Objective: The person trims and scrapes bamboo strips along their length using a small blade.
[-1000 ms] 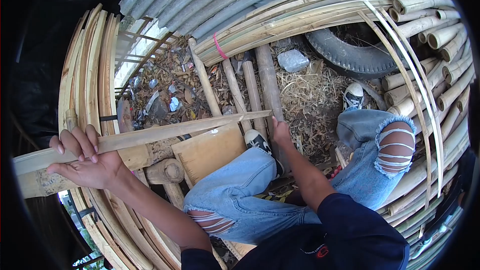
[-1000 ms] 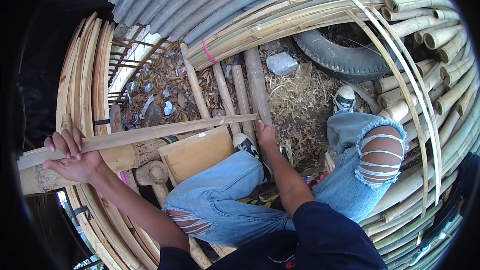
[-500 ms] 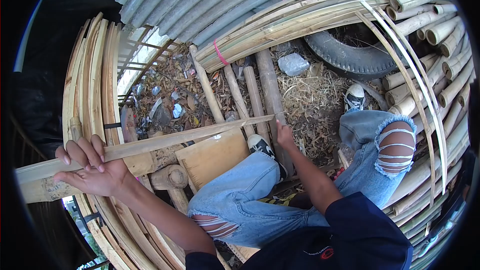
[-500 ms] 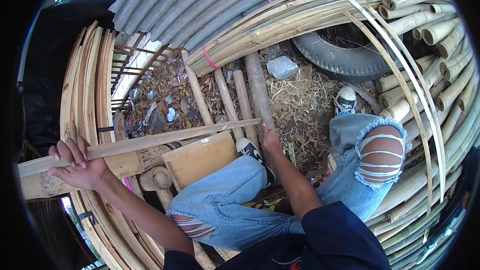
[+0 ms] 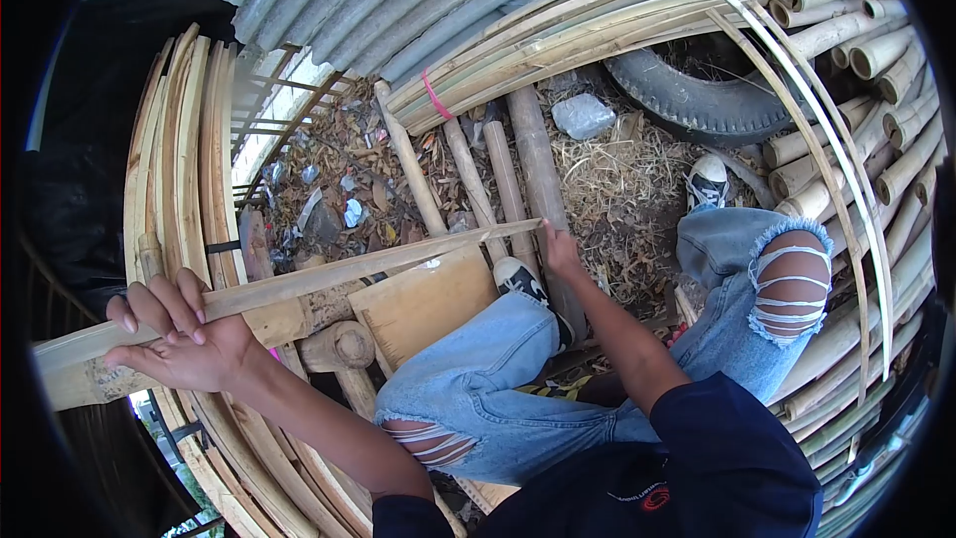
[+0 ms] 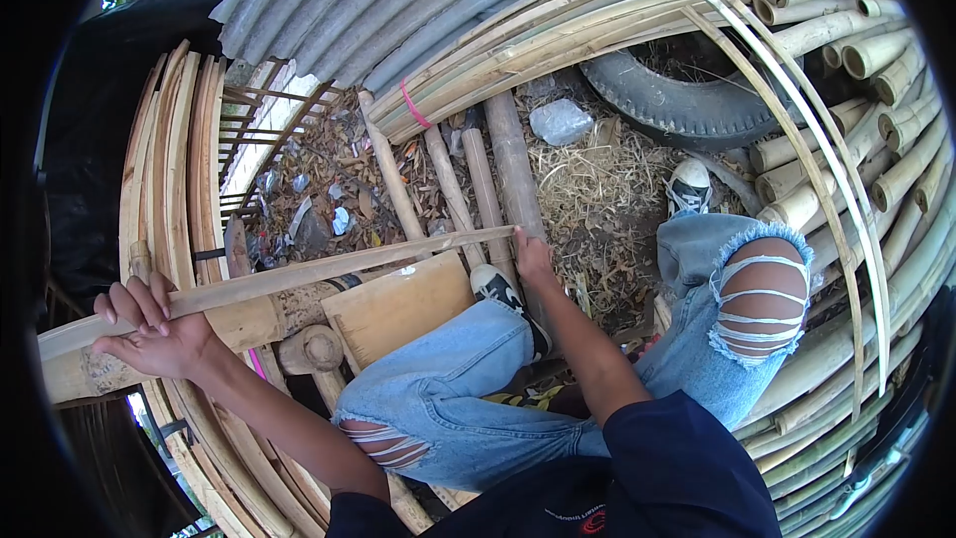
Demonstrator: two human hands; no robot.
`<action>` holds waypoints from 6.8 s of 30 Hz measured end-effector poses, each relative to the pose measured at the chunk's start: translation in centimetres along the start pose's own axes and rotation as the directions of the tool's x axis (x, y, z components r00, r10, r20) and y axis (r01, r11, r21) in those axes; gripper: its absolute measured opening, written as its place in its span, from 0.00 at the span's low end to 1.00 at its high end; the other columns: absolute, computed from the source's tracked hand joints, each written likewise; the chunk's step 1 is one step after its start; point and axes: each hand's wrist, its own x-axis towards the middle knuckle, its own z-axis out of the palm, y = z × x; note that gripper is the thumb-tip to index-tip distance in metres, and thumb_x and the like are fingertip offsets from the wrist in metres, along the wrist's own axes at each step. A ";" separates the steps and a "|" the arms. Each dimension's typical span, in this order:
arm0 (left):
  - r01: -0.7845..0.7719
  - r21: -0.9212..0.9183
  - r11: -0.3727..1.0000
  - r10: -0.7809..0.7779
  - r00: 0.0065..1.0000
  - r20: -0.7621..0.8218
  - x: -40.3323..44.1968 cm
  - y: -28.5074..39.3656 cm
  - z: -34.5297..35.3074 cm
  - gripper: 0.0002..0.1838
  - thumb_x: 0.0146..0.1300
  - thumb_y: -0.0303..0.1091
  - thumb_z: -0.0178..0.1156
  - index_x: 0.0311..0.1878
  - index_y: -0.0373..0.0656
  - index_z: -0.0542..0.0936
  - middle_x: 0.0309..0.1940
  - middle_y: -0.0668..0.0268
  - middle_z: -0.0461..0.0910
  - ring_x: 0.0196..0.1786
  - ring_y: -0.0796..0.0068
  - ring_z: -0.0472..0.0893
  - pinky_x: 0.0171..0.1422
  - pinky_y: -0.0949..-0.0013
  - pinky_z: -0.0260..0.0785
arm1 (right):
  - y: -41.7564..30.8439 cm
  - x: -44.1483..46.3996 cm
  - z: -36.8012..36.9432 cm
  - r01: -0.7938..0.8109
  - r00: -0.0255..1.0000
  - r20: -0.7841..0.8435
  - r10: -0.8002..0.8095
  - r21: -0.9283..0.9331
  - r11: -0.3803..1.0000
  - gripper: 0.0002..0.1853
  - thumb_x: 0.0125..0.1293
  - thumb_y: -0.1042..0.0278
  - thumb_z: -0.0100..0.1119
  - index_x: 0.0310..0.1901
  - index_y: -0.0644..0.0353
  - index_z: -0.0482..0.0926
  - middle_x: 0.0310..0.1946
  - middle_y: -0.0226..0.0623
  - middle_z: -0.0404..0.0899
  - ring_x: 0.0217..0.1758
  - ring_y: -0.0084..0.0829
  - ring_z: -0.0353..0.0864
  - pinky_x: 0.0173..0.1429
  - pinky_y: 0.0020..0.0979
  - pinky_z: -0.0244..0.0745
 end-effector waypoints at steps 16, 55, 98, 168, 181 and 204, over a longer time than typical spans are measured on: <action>0.008 -0.069 0.998 -0.004 0.998 0.070 0.0 0.3 -1.5 0.25 0.67 0.58 0.35 0.28 0.46 0.67 0.10 0.74 0.56 0.09 0.85 0.52 0.13 0.80 0.45 | -7.0 -10.0 0.6 0.353 0.934 -0.054 -0.353 0.285 0.891 0.26 0.70 0.55 0.39 0.24 0.73 0.72 0.20 0.61 0.69 0.27 0.56 0.73 0.33 0.46 0.64; -0.011 -0.105 0.994 0.012 1.000 0.016 -1.2 0.0 3.8 0.29 0.64 0.65 0.28 0.27 0.47 0.62 0.08 0.73 0.55 0.06 0.83 0.52 0.12 0.79 0.51 | -20.1 -20.7 -5.4 0.418 0.826 0.090 -0.556 0.564 0.712 0.31 0.71 0.50 0.34 0.17 0.68 0.61 0.11 0.40 0.56 0.18 0.30 0.57 0.27 0.38 0.58; 0.097 -0.056 0.994 -0.099 0.995 -0.024 0.6 -2.7 8.7 0.33 0.65 0.64 0.34 0.30 0.39 0.69 0.13 0.71 0.61 0.13 0.86 0.58 0.15 0.82 0.49 | -24.8 -27.3 -11.9 0.729 0.678 -0.013 -0.735 0.141 0.670 0.14 0.72 0.60 0.34 0.36 0.64 0.63 0.13 0.36 0.67 0.07 0.25 0.64 0.11 0.27 0.59; -0.036 0.135 0.990 0.061 0.980 -0.187 -0.5 -2.4 9.7 0.31 0.67 0.60 0.34 0.29 0.39 0.68 0.13 0.74 0.59 0.14 0.88 0.58 0.16 0.83 0.51 | -24.1 -25.0 -11.0 0.548 0.836 0.099 -0.540 -0.112 0.829 0.14 0.70 0.67 0.36 0.33 0.72 0.62 0.17 0.55 0.71 0.14 0.47 0.75 0.15 0.40 0.71; 0.023 0.140 0.990 0.013 0.968 -0.250 -0.8 -1.9 10.0 0.31 0.67 0.60 0.34 0.30 0.39 0.69 0.14 0.72 0.61 0.14 0.87 0.59 0.16 0.82 0.51 | -24.2 -26.1 -11.1 0.754 0.626 -0.006 -0.780 -0.251 0.607 0.10 0.67 0.71 0.39 0.35 0.72 0.61 0.19 0.65 0.70 0.26 0.63 0.72 0.30 0.55 0.65; 0.001 0.096 0.995 0.026 0.961 -0.276 -0.6 -1.7 10.0 0.30 0.68 0.59 0.35 0.29 0.39 0.68 0.14 0.72 0.61 0.14 0.87 0.59 0.15 0.83 0.50 | -16.3 -19.2 -8.7 0.631 0.749 0.122 -0.651 -0.433 0.644 0.08 0.61 0.77 0.41 0.35 0.75 0.68 0.25 0.64 0.74 0.31 0.58 0.77 0.35 0.50 0.72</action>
